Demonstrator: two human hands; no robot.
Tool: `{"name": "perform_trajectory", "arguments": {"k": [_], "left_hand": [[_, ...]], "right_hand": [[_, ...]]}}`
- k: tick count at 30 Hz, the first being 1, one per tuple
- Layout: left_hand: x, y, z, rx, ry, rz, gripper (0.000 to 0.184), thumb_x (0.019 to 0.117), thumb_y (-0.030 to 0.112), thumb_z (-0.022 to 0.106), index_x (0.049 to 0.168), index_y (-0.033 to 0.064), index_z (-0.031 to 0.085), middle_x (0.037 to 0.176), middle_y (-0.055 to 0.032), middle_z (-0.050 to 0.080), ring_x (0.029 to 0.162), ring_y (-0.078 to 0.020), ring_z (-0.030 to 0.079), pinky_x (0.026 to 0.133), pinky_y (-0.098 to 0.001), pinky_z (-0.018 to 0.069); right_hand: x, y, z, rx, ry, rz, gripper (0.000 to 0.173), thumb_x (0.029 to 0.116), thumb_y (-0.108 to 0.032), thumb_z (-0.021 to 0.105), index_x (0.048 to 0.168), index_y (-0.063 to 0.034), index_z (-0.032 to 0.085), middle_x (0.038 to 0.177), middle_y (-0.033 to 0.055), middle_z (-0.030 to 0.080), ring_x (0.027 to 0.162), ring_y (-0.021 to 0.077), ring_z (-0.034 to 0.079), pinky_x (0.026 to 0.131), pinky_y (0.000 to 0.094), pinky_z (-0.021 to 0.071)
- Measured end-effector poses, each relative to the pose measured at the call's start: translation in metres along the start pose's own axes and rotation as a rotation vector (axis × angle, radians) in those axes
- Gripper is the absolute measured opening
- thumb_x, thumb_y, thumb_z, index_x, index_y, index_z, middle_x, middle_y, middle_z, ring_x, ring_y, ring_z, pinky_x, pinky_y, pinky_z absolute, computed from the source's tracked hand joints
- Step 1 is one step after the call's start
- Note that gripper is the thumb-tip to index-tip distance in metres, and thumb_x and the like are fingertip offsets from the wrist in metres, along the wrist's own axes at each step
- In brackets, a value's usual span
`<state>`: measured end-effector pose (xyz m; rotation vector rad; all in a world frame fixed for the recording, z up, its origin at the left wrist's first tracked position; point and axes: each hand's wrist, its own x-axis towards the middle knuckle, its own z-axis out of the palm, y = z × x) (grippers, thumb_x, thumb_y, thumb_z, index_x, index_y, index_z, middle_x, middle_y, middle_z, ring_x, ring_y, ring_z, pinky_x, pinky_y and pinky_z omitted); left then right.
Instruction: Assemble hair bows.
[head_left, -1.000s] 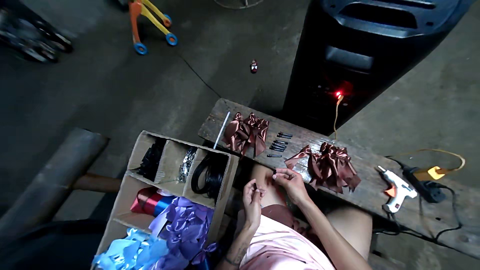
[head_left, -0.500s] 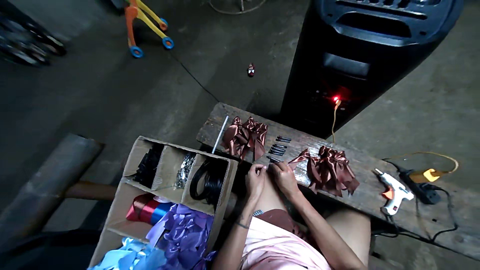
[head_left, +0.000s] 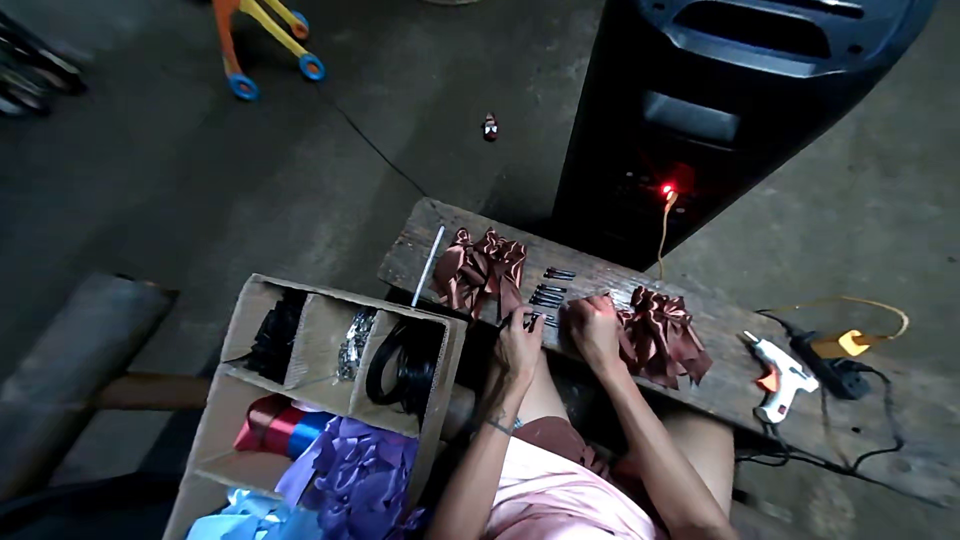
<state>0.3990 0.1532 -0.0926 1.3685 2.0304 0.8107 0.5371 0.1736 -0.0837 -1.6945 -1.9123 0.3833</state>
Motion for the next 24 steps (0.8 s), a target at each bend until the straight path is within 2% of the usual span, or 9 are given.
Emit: {"name": "perform_trajectory", "arguments": {"k": [4,10,16,19,22,23,24], "left_hand": [[0.000,-0.003,0.001,0.002,0.050,0.033,0.031,0.0971,0.032,0.071,0.119,0.0105,0.072,0.097,-0.0160,0.075,0.086,-0.0349,0.072,0.076,-0.0556,0.0548],[0.003,-0.005,0.005,0.003,0.136,0.083,0.027,0.0990,0.029,0.068,0.118,0.0109,0.074,0.090,-0.0162,0.074,0.075,-0.0353,0.070,0.068,-0.0544,0.0533],[0.002,0.001,0.000,-0.070,0.074,0.069,0.026,0.1033,0.023,0.061,0.121,0.0085,0.073,0.105,-0.0157,0.075,0.091,-0.0329,0.073,0.082,-0.0532,0.0558],[-0.003,0.009,-0.008,-0.211,0.093,0.035,0.025,0.1047,0.019,0.059,0.120,0.0037,0.070,0.101,-0.0164,0.073,0.087,-0.0282,0.070,0.082,-0.0471,0.0552],[-0.016,0.024,-0.035,-0.396,0.077,-0.003,0.026,0.1042,0.020,0.059,0.118,-0.0003,0.069,0.096,-0.0130,0.070,0.084,-0.0181,0.064,0.080,-0.0376,0.0526],[-0.022,0.029,-0.047,-0.469,0.063,0.001,0.026,0.1035,0.019,0.060,0.114,-0.0021,0.069,0.094,-0.0108,0.068,0.083,-0.0133,0.062,0.079,-0.0327,0.0511],[-0.029,0.034,-0.058,-0.533,0.053,0.021,0.023,0.1025,0.018,0.061,0.109,-0.0019,0.070,0.088,-0.0047,0.066,0.077,-0.0055,0.059,0.075,-0.0248,0.0496]], "right_hand": [[0.008,-0.006,0.006,0.028,-0.103,-0.041,0.013,0.0940,-0.008,0.070,0.100,0.0005,0.078,0.104,0.0230,0.071,0.106,0.0445,0.065,0.093,0.0592,0.0511],[0.011,-0.002,0.015,0.013,-0.076,-0.080,0.010,0.0929,-0.008,0.071,0.094,0.0004,0.078,0.099,0.0222,0.070,0.102,0.0435,0.065,0.090,0.0583,0.0522],[0.015,0.014,0.025,-0.134,-0.048,-0.384,0.012,0.0941,-0.001,0.063,0.090,0.0080,0.070,0.095,0.0252,0.068,0.098,0.0447,0.067,0.081,0.0562,0.0555],[0.013,0.016,0.020,-0.132,0.056,-0.512,0.012,0.0938,-0.001,0.062,0.090,0.0071,0.070,0.092,0.0239,0.067,0.094,0.0431,0.068,0.080,0.0532,0.0569],[0.002,0.003,-0.005,-0.116,0.235,-0.654,0.012,0.0952,-0.006,0.063,0.095,0.0037,0.071,0.098,0.0204,0.072,0.097,0.0381,0.071,0.088,0.0470,0.0580],[-0.004,-0.003,-0.016,-0.118,0.289,-0.692,0.013,0.0958,-0.007,0.063,0.097,0.0027,0.071,0.098,0.0189,0.073,0.098,0.0360,0.071,0.090,0.0440,0.0576],[-0.011,-0.011,-0.030,-0.113,0.327,-0.720,0.013,0.0970,-0.008,0.063,0.097,0.0018,0.071,0.098,0.0175,0.074,0.097,0.0338,0.071,0.090,0.0411,0.0571]]}}
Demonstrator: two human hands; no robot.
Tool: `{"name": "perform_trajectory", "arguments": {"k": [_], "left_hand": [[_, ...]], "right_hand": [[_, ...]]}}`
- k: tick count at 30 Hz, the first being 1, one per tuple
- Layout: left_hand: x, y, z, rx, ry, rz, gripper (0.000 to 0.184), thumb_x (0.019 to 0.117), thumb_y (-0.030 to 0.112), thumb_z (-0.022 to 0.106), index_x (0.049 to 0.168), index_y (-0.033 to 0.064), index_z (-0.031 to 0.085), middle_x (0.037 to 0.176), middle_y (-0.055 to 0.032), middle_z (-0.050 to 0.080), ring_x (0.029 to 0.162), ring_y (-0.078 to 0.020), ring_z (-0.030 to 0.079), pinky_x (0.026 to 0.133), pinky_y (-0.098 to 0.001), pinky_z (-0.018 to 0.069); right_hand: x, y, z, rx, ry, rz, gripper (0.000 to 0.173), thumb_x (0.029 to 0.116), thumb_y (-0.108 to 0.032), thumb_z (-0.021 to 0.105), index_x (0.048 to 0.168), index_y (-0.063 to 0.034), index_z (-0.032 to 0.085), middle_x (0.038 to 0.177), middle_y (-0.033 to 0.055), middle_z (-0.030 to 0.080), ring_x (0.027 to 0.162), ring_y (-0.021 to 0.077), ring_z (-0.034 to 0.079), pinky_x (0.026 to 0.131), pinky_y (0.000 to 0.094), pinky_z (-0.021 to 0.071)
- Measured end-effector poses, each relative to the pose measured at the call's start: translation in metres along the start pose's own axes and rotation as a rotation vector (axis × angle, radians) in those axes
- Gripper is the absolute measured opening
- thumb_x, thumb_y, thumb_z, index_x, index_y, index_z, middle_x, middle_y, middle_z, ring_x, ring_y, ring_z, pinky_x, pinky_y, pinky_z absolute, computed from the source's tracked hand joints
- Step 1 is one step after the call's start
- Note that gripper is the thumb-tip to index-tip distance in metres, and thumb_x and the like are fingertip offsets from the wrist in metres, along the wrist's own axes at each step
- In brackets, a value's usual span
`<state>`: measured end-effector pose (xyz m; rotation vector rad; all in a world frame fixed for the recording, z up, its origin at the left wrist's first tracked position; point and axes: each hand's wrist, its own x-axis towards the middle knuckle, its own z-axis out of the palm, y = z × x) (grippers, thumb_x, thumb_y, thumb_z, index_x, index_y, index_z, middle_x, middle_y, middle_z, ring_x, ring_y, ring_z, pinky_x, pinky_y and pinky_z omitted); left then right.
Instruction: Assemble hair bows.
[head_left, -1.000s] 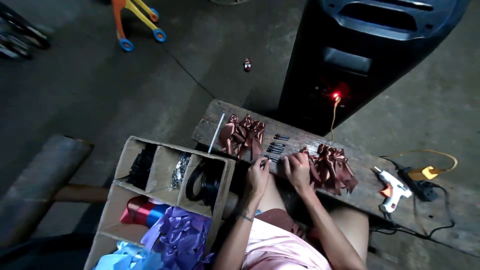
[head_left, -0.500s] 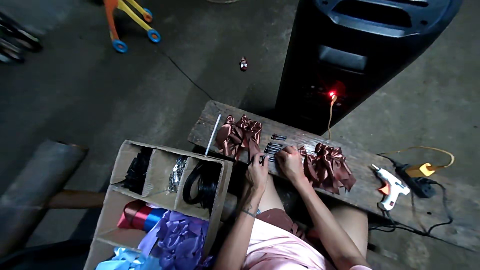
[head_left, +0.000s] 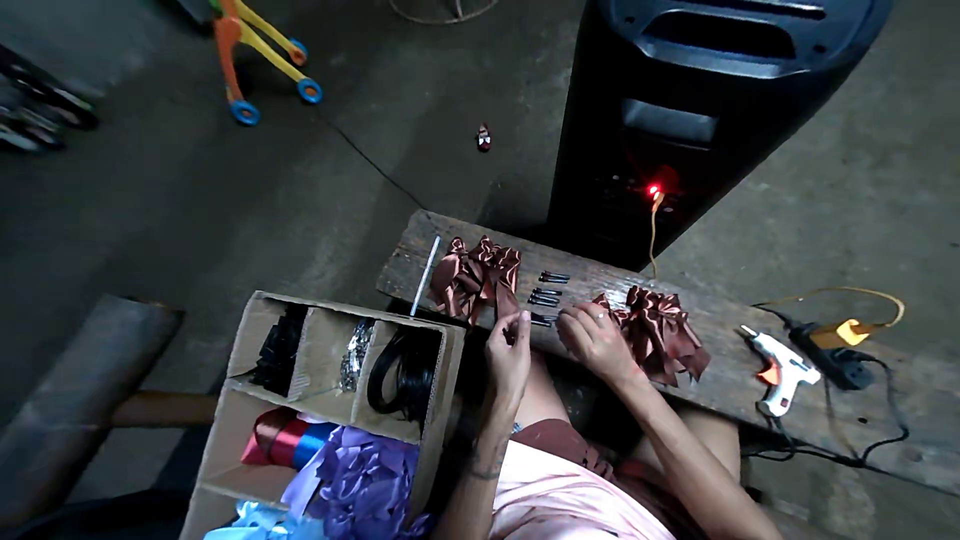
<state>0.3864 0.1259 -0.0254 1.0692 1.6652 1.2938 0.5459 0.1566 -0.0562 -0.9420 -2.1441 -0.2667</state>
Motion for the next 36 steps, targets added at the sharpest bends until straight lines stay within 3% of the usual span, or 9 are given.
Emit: {"name": "perform_trajectory", "arguments": {"k": [2,6,8,11,14,20,25,30,36], "left_hand": [[-0.014,0.019,-0.016,-0.142,-0.060,0.073,0.016,0.0992,0.013,0.062,0.100,-0.0006,0.070,0.080,0.0047,0.064,0.070,0.0042,0.056,0.067,-0.0148,0.0484],[-0.039,0.055,-0.039,-0.332,-0.187,0.133,0.011,0.0921,0.008,0.068,0.100,0.0025,0.072,0.083,0.0081,0.070,0.058,0.0075,0.052,0.051,-0.0109,0.0415],[-0.048,0.067,-0.046,-0.352,-0.223,0.173,0.014,0.0911,0.008,0.071,0.103,0.0014,0.073,0.090,0.0043,0.075,0.066,0.0046,0.061,0.057,-0.0123,0.0488],[-0.057,0.076,-0.047,-0.372,-0.207,0.211,0.007,0.0900,0.003,0.071,0.096,0.0021,0.075,0.084,0.0043,0.075,0.061,0.0055,0.059,0.054,-0.0119,0.0474],[-0.063,0.079,-0.048,-0.416,-0.225,0.230,0.009,0.0910,0.001,0.068,0.095,0.0029,0.076,0.086,0.0042,0.076,0.059,0.0067,0.057,0.052,-0.0112,0.0453],[-0.072,0.078,-0.041,-0.529,-0.221,0.201,0.012,0.0916,-0.003,0.066,0.090,0.0037,0.076,0.084,0.0020,0.076,0.058,0.0067,0.056,0.051,-0.0106,0.0439],[-0.075,0.076,-0.038,-0.563,-0.171,0.198,0.014,0.0916,-0.003,0.066,0.086,0.0054,0.076,0.078,0.0045,0.074,0.054,0.0075,0.053,0.050,-0.0109,0.0426],[-0.081,0.069,-0.032,-0.523,-0.078,0.392,0.008,0.0917,0.002,0.071,0.090,0.0068,0.076,0.088,0.0053,0.077,0.072,0.0050,0.066,0.064,-0.0122,0.0531],[-0.087,0.064,-0.023,-0.425,-0.021,0.636,0.009,0.0958,0.012,0.070,0.095,0.0079,0.077,0.097,0.0092,0.077,0.088,0.0043,0.069,0.079,-0.0142,0.0570]], "right_hand": [[0.008,-0.015,-0.031,0.022,0.078,-0.028,0.010,0.0978,-0.008,0.065,0.096,0.0001,0.070,0.095,0.0155,0.073,0.094,0.0295,0.070,0.089,0.0358,0.0559],[0.015,-0.036,-0.071,0.098,0.193,-0.082,0.007,0.0983,-0.006,0.066,0.099,0.0004,0.068,0.096,0.0166,0.072,0.095,0.0273,0.069,0.092,0.0335,0.0550],[0.014,-0.044,-0.082,0.110,0.215,-0.102,0.007,0.0986,-0.005,0.065,0.101,0.0011,0.069,0.096,0.0165,0.073,0.094,0.0263,0.069,0.092,0.0329,0.0553],[0.014,-0.054,-0.095,0.104,0.245,-0.082,0.008,0.0984,-0.006,0.066,0.102,-0.0002,0.069,0.097,0.0146,0.072,0.094,0.0237,0.069,0.092,0.0306,0.0550],[0.012,-0.061,-0.103,0.235,0.295,0.045,0.007,0.0973,-0.007,0.069,0.101,-0.0013,0.070,0.097,0.0117,0.074,0.098,0.0191,0.070,0.094,0.0271,0.0546],[0.010,-0.075,-0.109,0.903,0.344,0.494,0.011,0.0962,-0.012,0.070,0.102,-0.0049,0.077,0.102,-0.0008,0.077,0.099,0.0044,0.071,0.087,0.0222,0.0593],[0.011,-0.084,-0.116,0.998,0.323,0.611,0.017,0.0983,-0.019,0.068,0.107,-0.0081,0.078,0.109,-0.0057,0.075,0.098,0.0003,0.068,0.085,0.0189,0.0582],[0.011,-0.097,-0.115,0.814,0.386,0.615,0.014,0.0919,-0.023,0.076,0.101,-0.0130,0.078,0.106,-0.0053,0.059,0.093,-0.0046,0.057,0.080,0.0107,0.0516],[0.017,-0.109,-0.120,1.072,0.338,0.771,0.013,0.0935,-0.013,0.072,0.101,-0.0037,0.078,0.103,-0.0026,0.065,0.087,-0.0023,0.062,0.075,0.0137,0.0555]]}}
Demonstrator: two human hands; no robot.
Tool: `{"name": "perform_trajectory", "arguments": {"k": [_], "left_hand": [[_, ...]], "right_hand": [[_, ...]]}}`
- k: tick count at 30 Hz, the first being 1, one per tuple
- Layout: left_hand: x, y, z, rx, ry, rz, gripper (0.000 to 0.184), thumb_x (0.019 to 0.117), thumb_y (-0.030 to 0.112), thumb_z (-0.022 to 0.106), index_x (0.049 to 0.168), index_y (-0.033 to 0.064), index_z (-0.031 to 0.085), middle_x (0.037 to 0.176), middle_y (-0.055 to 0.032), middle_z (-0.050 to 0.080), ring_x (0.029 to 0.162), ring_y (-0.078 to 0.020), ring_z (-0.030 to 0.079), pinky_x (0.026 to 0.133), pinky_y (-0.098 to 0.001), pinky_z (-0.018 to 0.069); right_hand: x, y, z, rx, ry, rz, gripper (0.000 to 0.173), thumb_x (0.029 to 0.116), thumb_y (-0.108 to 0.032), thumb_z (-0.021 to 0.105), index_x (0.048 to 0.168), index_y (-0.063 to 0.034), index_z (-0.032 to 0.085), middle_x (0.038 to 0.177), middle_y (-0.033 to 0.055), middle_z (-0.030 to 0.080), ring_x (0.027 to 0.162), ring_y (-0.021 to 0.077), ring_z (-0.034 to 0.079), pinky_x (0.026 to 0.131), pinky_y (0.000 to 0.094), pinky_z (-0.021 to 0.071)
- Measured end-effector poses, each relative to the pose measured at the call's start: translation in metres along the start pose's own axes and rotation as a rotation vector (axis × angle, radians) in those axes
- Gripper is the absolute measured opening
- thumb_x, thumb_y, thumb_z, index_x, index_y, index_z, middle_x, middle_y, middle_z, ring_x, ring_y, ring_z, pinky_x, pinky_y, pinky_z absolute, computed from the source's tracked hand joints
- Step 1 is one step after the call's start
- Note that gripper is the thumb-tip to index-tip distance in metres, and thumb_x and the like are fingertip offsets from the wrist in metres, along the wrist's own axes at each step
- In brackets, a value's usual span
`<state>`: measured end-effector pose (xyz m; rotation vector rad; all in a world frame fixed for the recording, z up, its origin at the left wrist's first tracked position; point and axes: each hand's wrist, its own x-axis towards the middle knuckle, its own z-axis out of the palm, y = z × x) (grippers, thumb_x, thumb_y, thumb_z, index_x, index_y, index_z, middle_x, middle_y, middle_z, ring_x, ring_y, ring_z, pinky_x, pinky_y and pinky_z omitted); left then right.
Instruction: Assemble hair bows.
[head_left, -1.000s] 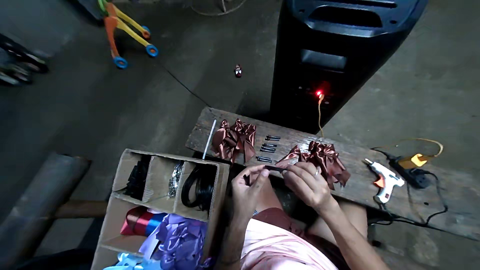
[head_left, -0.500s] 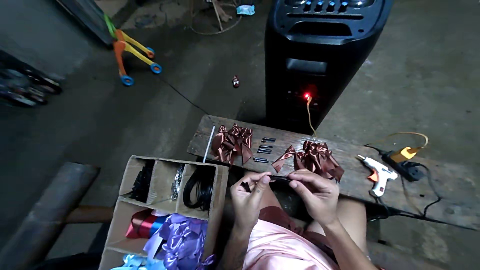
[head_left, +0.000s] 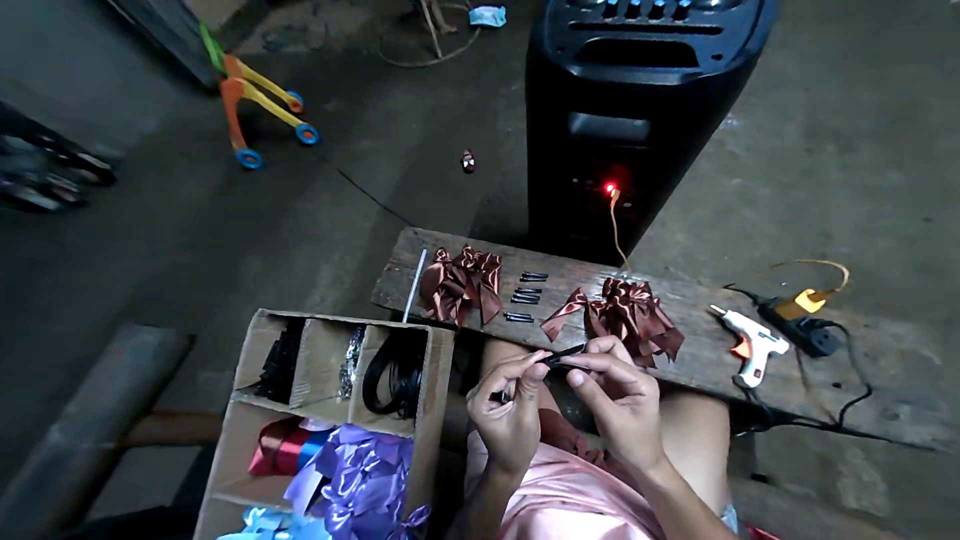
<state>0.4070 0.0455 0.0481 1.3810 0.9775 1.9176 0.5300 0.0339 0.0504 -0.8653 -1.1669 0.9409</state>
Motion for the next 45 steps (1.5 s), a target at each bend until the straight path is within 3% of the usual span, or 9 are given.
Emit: {"name": "perform_trajectory", "arguments": {"k": [11,35,38,43,45], "left_hand": [[-0.006,-0.004,0.004,-0.049,-0.012,0.069,0.010,0.0979,0.017,0.069,0.099,0.0113,0.077,0.100,0.0079,0.077,0.095,0.0003,0.071,0.084,-0.0172,0.0583],[-0.008,-0.012,0.003,-0.133,-0.036,0.035,0.011,0.0975,0.019,0.069,0.101,0.0141,0.079,0.100,0.0074,0.078,0.094,-0.0008,0.072,0.083,-0.0179,0.0590],[-0.005,-0.017,0.002,-0.127,-0.004,0.017,0.011,0.0973,0.021,0.069,0.100,0.0166,0.079,0.100,0.0099,0.077,0.089,0.0025,0.070,0.078,-0.0152,0.0578],[-0.007,-0.022,0.007,-0.214,0.057,-0.094,0.009,0.0952,0.012,0.071,0.098,0.0129,0.080,0.092,0.0095,0.077,0.071,0.0069,0.064,0.065,-0.0114,0.0534],[-0.006,-0.026,0.008,-0.218,0.107,-0.176,0.008,0.0945,0.008,0.070,0.094,0.0096,0.078,0.087,0.0074,0.076,0.064,0.0067,0.061,0.061,-0.0118,0.0514]], "right_hand": [[-0.005,0.005,0.004,0.162,0.036,0.071,0.014,0.0963,-0.021,0.071,0.098,-0.0103,0.079,0.088,-0.0086,0.066,0.080,-0.0018,0.059,0.071,0.0154,0.0517],[-0.003,0.008,0.001,0.118,0.018,0.044,0.012,0.0966,-0.019,0.070,0.098,-0.0112,0.079,0.088,-0.0094,0.065,0.080,-0.0034,0.058,0.071,0.0141,0.0504],[-0.004,0.002,0.001,-0.011,0.029,-0.016,0.013,0.0923,-0.013,0.073,0.101,-0.0063,0.079,0.089,-0.0075,0.066,0.077,-0.0055,0.057,0.067,0.0111,0.0494],[-0.005,0.018,0.000,-0.225,0.068,-0.246,0.027,0.0863,-0.018,0.081,0.106,-0.0028,0.073,0.097,-0.0010,0.064,0.083,-0.0027,0.060,0.074,0.0128,0.0542],[-0.005,0.026,0.003,-0.168,0.108,-0.257,0.032,0.0882,-0.016,0.079,0.117,-0.0060,0.069,0.102,-0.0030,0.064,0.084,-0.0020,0.061,0.075,0.0146,0.0558]]}}
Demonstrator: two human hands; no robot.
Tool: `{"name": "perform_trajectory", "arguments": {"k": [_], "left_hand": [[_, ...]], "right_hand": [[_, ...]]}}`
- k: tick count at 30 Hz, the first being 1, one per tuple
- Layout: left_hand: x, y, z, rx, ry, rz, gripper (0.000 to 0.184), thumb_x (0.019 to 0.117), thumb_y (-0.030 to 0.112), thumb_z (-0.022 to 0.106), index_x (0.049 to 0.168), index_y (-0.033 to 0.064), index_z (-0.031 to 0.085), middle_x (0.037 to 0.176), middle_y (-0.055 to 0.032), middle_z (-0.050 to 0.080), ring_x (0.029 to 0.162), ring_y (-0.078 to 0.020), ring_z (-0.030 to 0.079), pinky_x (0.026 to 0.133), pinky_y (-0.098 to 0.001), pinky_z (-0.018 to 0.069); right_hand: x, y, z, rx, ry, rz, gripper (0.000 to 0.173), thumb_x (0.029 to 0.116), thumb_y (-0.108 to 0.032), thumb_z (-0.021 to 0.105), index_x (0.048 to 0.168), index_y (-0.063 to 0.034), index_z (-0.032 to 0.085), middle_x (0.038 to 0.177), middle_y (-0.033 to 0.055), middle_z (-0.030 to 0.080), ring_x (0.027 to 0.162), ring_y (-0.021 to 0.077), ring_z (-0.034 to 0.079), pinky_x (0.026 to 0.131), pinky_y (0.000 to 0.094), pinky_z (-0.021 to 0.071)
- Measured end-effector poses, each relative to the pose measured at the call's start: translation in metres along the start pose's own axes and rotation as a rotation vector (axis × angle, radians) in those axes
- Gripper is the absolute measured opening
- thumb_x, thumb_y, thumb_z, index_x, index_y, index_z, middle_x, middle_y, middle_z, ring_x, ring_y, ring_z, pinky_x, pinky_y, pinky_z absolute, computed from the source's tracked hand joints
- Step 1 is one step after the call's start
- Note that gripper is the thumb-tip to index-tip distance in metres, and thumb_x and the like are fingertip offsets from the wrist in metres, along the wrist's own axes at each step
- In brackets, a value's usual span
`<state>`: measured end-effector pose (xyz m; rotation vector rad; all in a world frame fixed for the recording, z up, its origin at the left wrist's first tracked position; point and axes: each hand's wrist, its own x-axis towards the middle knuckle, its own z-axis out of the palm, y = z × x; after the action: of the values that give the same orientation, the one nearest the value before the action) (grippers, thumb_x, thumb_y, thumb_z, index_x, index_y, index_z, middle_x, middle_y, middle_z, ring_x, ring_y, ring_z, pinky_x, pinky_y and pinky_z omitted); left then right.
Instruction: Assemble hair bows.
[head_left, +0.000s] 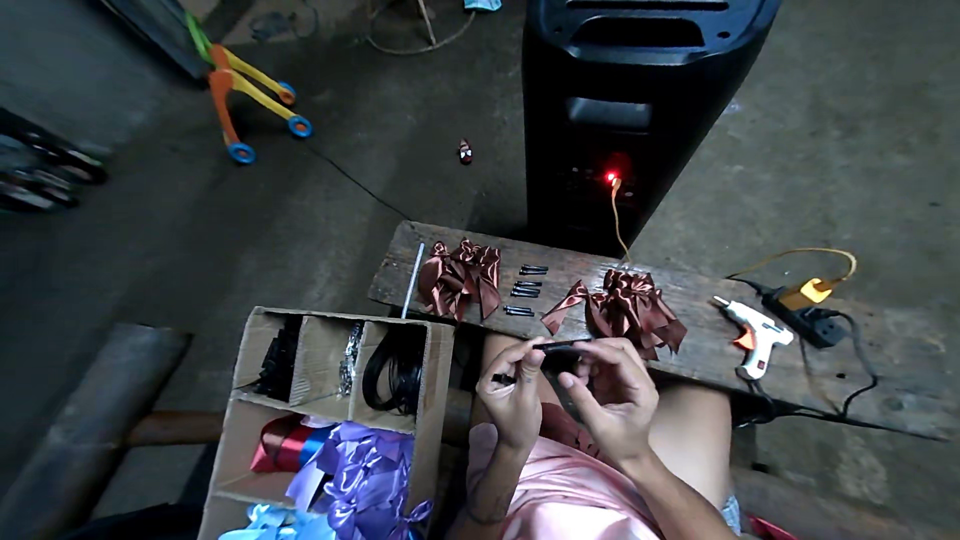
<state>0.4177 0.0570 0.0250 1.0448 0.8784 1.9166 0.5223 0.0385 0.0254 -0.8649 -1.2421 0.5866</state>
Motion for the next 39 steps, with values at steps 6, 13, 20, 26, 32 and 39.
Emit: {"name": "perform_trajectory", "arguments": {"k": [6,13,20,26,32,39], "left_hand": [[0.016,-0.013,-0.019,0.101,0.178,-0.184,0.013,0.0944,-0.003,0.061,0.094,0.0023,0.073,0.075,0.0068,0.070,0.048,0.0070,0.045,0.045,-0.0113,0.0387],[0.018,-0.027,-0.024,0.167,0.189,-0.249,0.011,0.0935,-0.004,0.062,0.093,-0.0008,0.073,0.077,0.0045,0.070,0.051,0.0064,0.046,0.046,-0.0115,0.0376],[0.019,-0.040,-0.028,0.201,0.206,-0.281,0.011,0.0931,-0.004,0.063,0.091,-0.0004,0.073,0.076,0.0052,0.069,0.057,0.0056,0.052,0.053,-0.0124,0.0422],[0.009,-0.063,-0.047,0.309,0.199,-0.310,0.010,0.0948,-0.003,0.061,0.096,-0.0071,0.070,0.086,-0.0003,0.073,0.075,0.0028,0.064,0.068,-0.0145,0.0521],[0.035,-0.082,-0.064,0.695,0.007,-0.440,0.020,0.0979,0.006,0.066,0.110,-0.0079,0.072,0.099,-0.0146,0.074,0.089,-0.0108,0.068,0.086,-0.0266,0.0534],[0.087,-0.116,-0.034,1.217,-0.297,-0.517,0.032,0.1061,0.029,0.056,0.109,0.0029,0.076,0.099,-0.0216,0.074,0.094,-0.0405,0.070,0.087,-0.0600,0.0526]], "right_hand": [[0.017,0.022,-0.013,-0.086,0.046,0.078,0.040,0.0900,-0.005,0.070,0.128,0.0015,0.062,0.102,-0.0027,0.068,0.085,0.0001,0.064,0.079,0.0203,0.0579],[0.033,0.032,0.000,-0.106,-0.265,0.402,0.024,0.0980,-0.012,0.064,0.117,0.0012,0.071,0.109,0.0055,0.073,0.092,0.0030,0.068,0.082,0.0213,0.0576],[0.035,0.049,0.009,0.182,-0.266,0.664,0.026,0.0926,0.000,0.067,0.119,0.0027,0.068,0.091,0.0023,0.074,0.079,0.0082,0.071,0.076,0.0264,0.0613],[0.010,0.074,-0.001,-0.062,-0.134,0.581,0.019,0.0990,-0.001,0.055,0.111,0.0042,0.070,0.085,-0.0004,0.071,0.072,0.0019,0.066,0.070,0.0209,0.0584],[0.024,0.046,-0.021,-1.055,-1.033,1.115,0.046,0.1055,-0.040,0.056,0.127,0.0002,0.064,0.121,0.0288,0.067,0.117,0.0475,0.063,0.096,0.0660,0.0477],[0.040,0.064,0.008,-1.060,-0.935,0.959,0.035,0.1078,-0.028,0.052,0.133,-0.0065,0.065,0.121,0.0243,0.069,0.117,0.0431,0.065,0.098,0.0614,0.0483]]}}
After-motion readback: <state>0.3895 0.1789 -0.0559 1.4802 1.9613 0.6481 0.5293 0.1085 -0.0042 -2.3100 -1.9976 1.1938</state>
